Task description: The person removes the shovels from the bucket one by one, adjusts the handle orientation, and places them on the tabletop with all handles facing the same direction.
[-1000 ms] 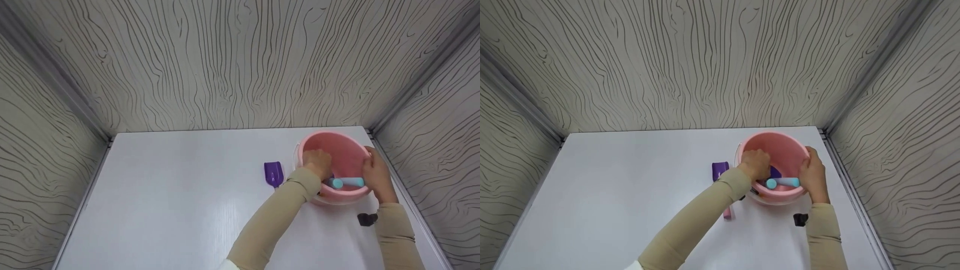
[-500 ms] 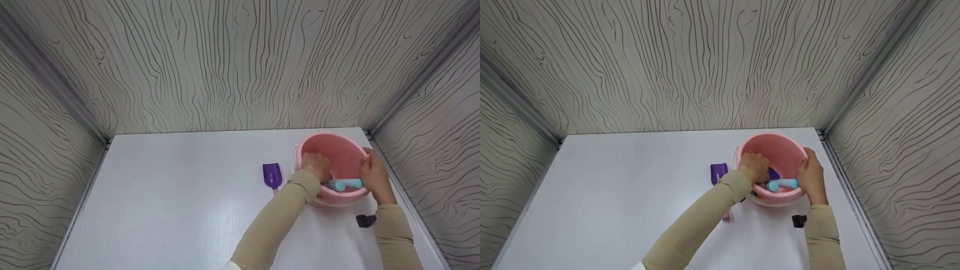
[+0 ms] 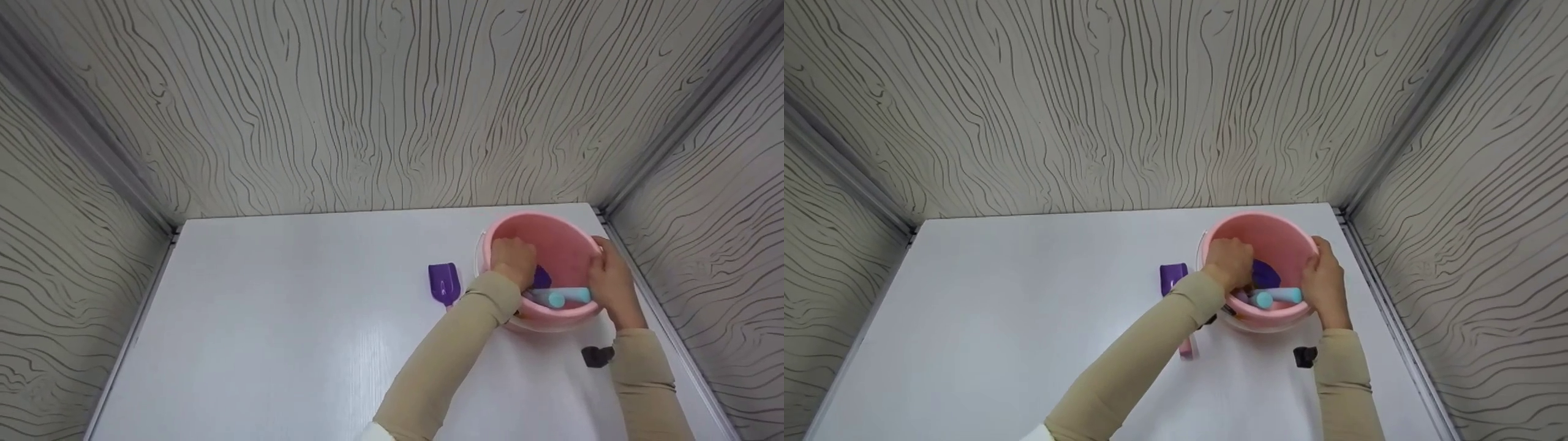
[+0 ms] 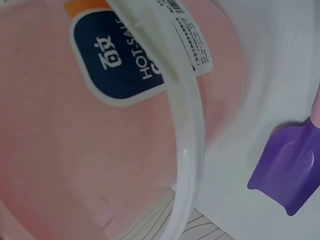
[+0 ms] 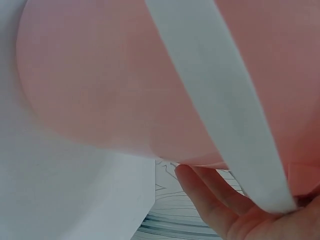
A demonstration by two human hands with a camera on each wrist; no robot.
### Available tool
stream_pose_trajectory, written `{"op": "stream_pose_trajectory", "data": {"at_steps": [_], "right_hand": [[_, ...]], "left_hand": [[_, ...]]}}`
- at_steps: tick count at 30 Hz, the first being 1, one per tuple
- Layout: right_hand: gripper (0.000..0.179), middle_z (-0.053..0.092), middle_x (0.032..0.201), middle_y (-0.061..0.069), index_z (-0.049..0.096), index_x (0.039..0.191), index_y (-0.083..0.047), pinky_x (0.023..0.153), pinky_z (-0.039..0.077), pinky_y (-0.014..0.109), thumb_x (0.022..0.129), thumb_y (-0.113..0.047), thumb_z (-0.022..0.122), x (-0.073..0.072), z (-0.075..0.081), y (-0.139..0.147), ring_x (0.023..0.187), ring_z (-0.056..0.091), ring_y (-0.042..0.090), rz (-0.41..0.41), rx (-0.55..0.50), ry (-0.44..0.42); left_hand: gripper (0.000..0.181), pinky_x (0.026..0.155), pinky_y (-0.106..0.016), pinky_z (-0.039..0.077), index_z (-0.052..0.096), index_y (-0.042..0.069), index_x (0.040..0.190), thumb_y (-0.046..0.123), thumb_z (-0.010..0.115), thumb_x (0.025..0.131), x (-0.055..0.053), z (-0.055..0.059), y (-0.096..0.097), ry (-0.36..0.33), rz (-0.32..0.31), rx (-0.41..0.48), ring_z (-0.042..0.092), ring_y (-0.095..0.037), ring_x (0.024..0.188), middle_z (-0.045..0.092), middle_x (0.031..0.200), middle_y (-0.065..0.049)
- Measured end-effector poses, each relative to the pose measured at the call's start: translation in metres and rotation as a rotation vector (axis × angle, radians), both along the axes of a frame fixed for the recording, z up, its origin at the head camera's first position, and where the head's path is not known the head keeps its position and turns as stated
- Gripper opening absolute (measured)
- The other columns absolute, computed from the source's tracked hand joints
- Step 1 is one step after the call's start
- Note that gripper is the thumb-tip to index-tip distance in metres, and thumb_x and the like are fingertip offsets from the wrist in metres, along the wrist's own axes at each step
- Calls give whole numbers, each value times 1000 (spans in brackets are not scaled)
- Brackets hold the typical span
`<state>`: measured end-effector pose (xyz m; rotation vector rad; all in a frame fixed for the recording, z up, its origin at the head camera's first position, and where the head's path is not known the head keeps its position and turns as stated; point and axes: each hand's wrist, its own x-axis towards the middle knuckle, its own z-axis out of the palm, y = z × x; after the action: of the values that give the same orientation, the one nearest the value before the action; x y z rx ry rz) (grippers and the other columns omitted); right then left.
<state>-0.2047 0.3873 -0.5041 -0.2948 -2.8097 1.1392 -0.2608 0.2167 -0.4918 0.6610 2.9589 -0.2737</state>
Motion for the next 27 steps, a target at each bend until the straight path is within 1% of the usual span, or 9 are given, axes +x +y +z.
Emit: {"op": "stream_pose_trajectory", "data": {"at_steps": [2,6,10,12,14,16,19,24,27], "right_hand": [[54,59,124,30,32,164,-3,75,46,37,117,-29,24,0,0,0,88,56,27,1,-1,-5],[53,56,134,34,33,162,-1,80,46,44,116,-25,25,-1,0,0,97,56,34,3,5,13],[51,59,124,32,35,160,2,76,44,40,115,-21,26,-3,-1,1,88,54,30,4,27,41],[51,59,115,28,36,160,1,73,43,38,116,-21,27,-4,-1,1,82,53,26,4,33,46],[51,60,115,28,37,160,1,74,44,39,116,-22,27,-4,-2,1,83,53,26,2,33,43],[51,59,120,30,36,160,0,79,45,44,116,-24,26,-5,-2,2,88,54,30,3,28,33],[52,56,130,32,34,161,0,86,45,49,117,-26,25,-5,-3,2,97,53,34,4,14,12],[52,57,128,32,35,160,0,82,45,44,117,-25,24,-5,-2,2,94,54,33,11,16,10],[52,57,129,32,34,161,0,82,45,44,116,-25,24,-5,-3,2,95,55,33,15,12,13]], "left_hand": [[20,69,-24,58,79,36,112,38,59,109,-1,1,0,-8,-13,-42,64,-3,70,73,86,16],[24,71,-23,56,79,39,112,39,55,111,2,8,-1,-6,-28,-70,65,-3,75,74,89,18],[22,58,-25,45,75,34,100,38,56,110,3,18,-4,2,-60,-92,57,-5,67,66,78,16],[23,52,-27,37,69,29,91,40,59,109,3,22,-4,-12,-67,-95,49,-7,62,56,72,12],[26,50,-28,34,62,26,86,40,60,108,4,27,-5,-33,-69,-82,45,-9,60,51,72,10],[28,50,-27,35,59,25,84,41,60,107,4,31,-6,-48,-68,-69,47,-9,60,50,72,9],[27,52,-26,39,62,24,86,40,58,108,5,37,-11,-46,-80,-67,53,-10,61,52,71,9],[20,48,-24,39,68,25,91,34,60,107,4,44,-21,-42,-73,-92,55,-10,57,48,66,8],[15,50,-21,48,70,26,95,34,62,105,4,47,-26,-51,-56,-64,59,-9,59,53,70,9]]}}
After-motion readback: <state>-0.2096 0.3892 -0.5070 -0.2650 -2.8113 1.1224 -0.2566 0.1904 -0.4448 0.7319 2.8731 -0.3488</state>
